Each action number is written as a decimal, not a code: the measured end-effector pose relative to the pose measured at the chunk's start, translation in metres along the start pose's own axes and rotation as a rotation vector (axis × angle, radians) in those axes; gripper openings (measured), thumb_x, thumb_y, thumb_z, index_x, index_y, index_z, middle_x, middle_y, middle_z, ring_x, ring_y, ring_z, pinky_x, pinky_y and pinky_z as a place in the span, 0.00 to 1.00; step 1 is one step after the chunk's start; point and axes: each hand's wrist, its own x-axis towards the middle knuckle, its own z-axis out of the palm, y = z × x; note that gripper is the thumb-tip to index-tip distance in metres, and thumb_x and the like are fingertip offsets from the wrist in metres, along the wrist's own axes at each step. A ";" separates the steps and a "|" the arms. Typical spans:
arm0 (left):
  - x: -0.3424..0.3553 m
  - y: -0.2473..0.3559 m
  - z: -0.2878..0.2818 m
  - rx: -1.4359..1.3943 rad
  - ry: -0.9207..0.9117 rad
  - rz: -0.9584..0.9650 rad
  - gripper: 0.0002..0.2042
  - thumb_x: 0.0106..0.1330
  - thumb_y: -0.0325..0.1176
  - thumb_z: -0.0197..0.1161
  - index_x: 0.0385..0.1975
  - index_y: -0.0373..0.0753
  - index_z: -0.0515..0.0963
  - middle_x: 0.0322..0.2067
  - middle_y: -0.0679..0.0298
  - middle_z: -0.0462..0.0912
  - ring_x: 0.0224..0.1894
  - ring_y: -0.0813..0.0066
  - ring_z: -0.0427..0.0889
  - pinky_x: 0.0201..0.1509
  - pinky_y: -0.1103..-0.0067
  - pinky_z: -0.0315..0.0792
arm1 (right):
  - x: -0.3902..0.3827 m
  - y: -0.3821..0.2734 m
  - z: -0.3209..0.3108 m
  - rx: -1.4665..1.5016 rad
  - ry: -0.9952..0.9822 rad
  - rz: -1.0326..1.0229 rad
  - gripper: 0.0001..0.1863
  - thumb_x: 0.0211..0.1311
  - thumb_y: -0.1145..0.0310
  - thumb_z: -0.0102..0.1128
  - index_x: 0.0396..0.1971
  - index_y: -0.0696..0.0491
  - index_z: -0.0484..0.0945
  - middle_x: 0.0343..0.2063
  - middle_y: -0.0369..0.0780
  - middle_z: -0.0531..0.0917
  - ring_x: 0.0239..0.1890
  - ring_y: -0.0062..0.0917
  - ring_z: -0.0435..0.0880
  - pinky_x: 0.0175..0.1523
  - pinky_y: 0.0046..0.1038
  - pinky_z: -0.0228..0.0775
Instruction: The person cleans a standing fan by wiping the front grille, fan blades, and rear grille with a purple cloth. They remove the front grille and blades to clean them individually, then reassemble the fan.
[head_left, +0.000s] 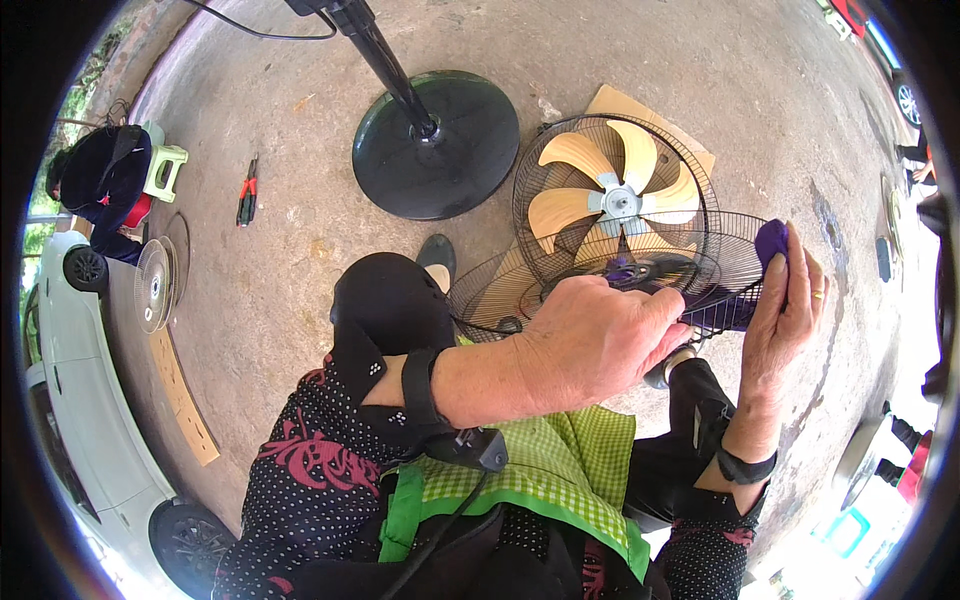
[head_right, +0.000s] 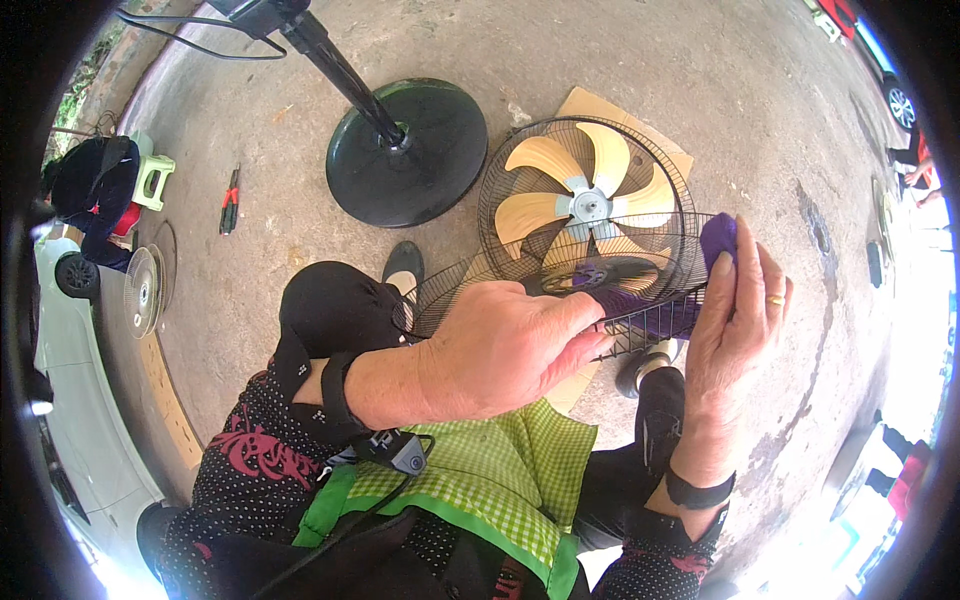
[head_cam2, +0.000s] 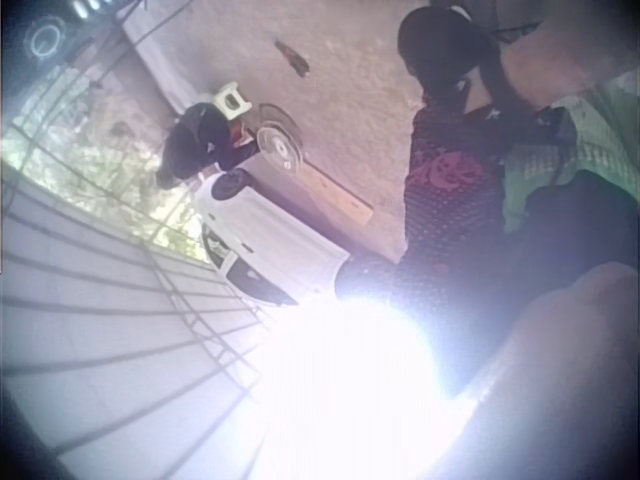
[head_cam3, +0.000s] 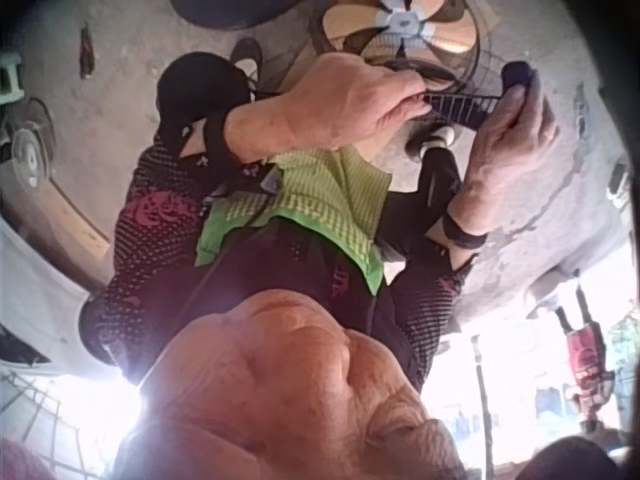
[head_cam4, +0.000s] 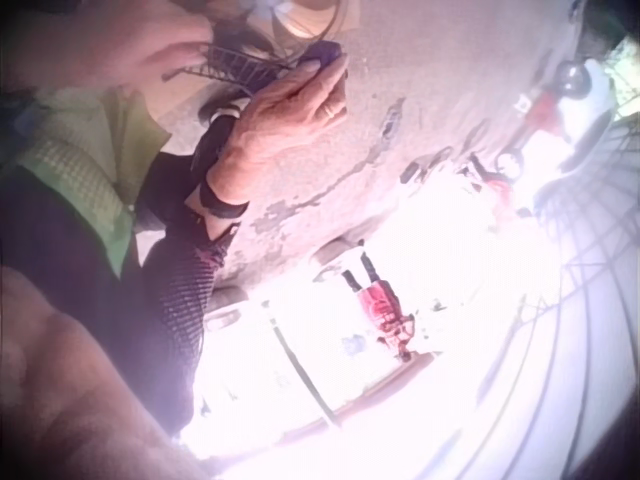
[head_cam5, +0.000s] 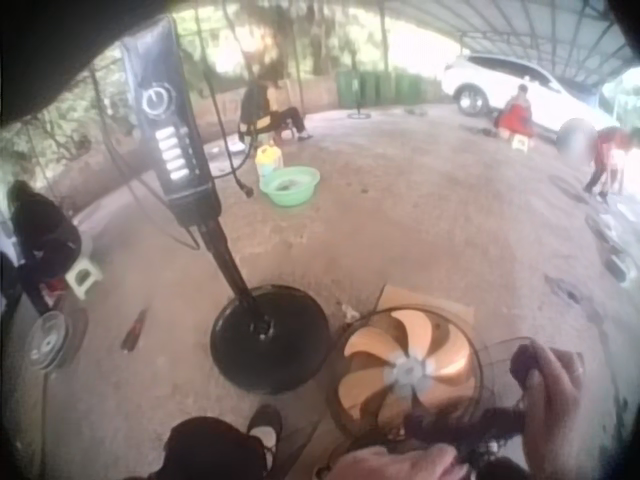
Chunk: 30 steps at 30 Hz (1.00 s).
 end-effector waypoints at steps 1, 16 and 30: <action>0.000 0.000 0.000 0.011 -0.029 -0.028 0.08 0.64 0.36 0.63 0.36 0.39 0.76 0.16 0.60 0.79 0.19 0.58 0.80 0.21 0.68 0.70 | -0.002 -0.005 -0.002 0.020 -0.006 -0.017 0.16 0.69 0.74 0.54 0.54 0.58 0.78 0.43 0.46 0.82 0.45 0.36 0.78 0.53 0.35 0.69; -0.005 0.002 -0.021 -0.280 0.055 0.000 0.06 0.65 0.32 0.64 0.29 0.39 0.76 0.16 0.59 0.74 0.18 0.57 0.75 0.21 0.67 0.65 | 0.002 -0.016 -0.024 0.131 0.153 -0.037 0.18 0.73 0.70 0.49 0.57 0.61 0.76 0.47 0.48 0.80 0.48 0.35 0.79 0.54 0.34 0.71; -0.002 -0.023 0.003 -0.500 0.007 -0.077 0.11 0.70 0.34 0.60 0.28 0.35 0.78 0.18 0.61 0.75 0.21 0.75 0.78 0.25 0.79 0.69 | 0.028 0.054 -0.012 0.160 0.174 0.274 0.23 0.74 0.54 0.51 0.56 0.57 0.78 0.43 0.43 0.86 0.43 0.22 0.85 0.49 0.23 0.78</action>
